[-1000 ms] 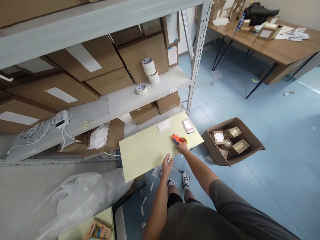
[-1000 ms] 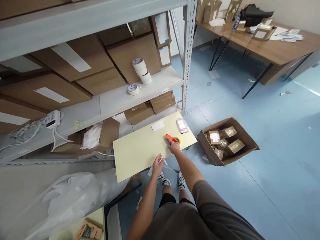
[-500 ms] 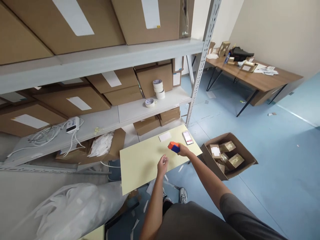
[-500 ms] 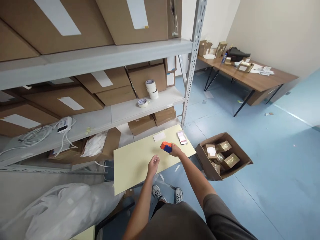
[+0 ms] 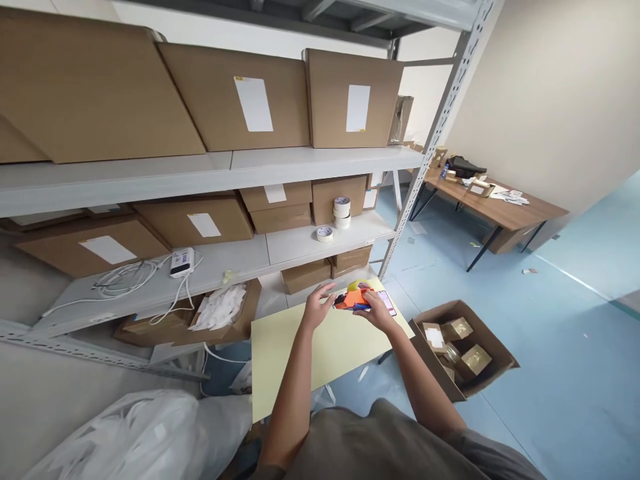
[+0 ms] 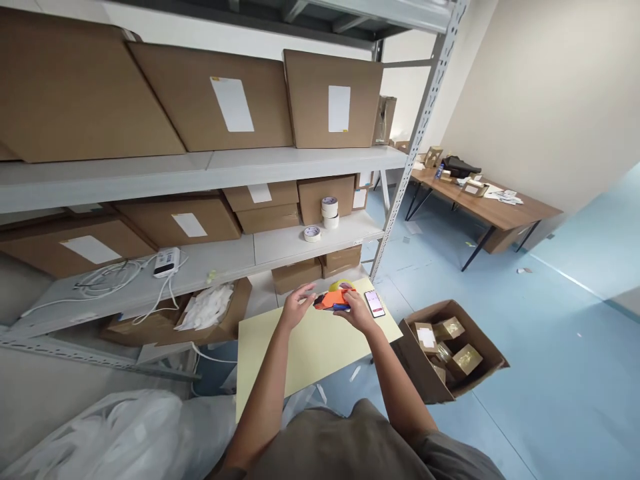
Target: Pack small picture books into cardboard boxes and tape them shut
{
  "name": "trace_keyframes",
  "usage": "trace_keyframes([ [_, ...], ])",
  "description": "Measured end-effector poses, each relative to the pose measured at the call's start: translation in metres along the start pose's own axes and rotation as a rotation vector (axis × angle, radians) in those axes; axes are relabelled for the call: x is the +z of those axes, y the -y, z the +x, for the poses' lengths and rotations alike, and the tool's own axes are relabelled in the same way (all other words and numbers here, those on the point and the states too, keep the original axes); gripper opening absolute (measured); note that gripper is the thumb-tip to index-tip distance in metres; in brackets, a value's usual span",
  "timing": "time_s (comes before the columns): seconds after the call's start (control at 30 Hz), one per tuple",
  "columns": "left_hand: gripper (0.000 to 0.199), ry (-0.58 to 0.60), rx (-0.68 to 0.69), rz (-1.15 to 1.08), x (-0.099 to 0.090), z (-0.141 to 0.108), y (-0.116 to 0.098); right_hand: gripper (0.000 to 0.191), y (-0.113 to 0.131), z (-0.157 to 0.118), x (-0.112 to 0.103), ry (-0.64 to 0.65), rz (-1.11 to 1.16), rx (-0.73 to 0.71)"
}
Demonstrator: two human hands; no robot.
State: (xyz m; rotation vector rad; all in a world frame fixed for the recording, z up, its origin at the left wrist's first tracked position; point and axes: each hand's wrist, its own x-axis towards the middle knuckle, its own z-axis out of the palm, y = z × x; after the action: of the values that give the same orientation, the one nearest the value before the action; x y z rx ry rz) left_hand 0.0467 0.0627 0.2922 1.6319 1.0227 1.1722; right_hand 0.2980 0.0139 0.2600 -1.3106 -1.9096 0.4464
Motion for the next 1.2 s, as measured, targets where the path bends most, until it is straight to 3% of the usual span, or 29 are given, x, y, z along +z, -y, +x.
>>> trace_keyframes([
  [0.17, 0.029, 0.054, 0.05, 0.074, -0.03, 0.012, -0.023, 0.038, 0.021, 0.024, 0.008, 0.025, -0.007, 0.019],
  [0.37, 0.027, -0.075, 0.166, 0.229, -0.048, 0.018, -0.021, 0.04, 0.04, 0.043, 0.027, 0.025, 0.013, 0.016],
  [0.5, 0.024, -0.193, 0.16, 0.274, -0.057, 0.025, -0.013, 0.047, 0.043, 0.059, 0.036, 0.115, 0.046, 0.112],
  [0.63, 0.024, -0.265, 0.096, 0.259, -0.066, 0.032, -0.004, 0.047, 0.041, 0.076, 0.033, 0.191, 0.038, 0.153],
  [0.77, 0.03, -0.423, 0.139, 0.335, -0.076, 0.042, 0.0, 0.039, 0.029, 0.092, 0.02, 0.242, 0.017, 0.109],
  [0.93, 0.036, -0.364, 0.105, 0.288, -0.076, 0.053, -0.006, 0.044, 0.006, 0.121, 0.023, 0.179, -0.025, 0.117],
  [1.0, 0.043, -0.397, 0.087, 0.306, -0.068, 0.051, -0.009, 0.044, -0.001, 0.135, 0.037, 0.123, -0.044, 0.087],
  [1.07, 0.067, -0.478, 0.067, 0.371, -0.059, 0.044, -0.01, 0.045, -0.007, 0.151, 0.054, 0.066, -0.076, 0.054],
  [1.13, 0.097, -0.602, -0.024, 0.444, -0.055, 0.036, -0.006, 0.046, -0.012, 0.168, 0.07, 0.02, -0.103, 0.038],
  [1.2, 0.106, -0.699, -0.131, 0.482, -0.059, 0.028, -0.001, 0.045, -0.017, 0.185, 0.083, 0.012, -0.113, 0.015],
])
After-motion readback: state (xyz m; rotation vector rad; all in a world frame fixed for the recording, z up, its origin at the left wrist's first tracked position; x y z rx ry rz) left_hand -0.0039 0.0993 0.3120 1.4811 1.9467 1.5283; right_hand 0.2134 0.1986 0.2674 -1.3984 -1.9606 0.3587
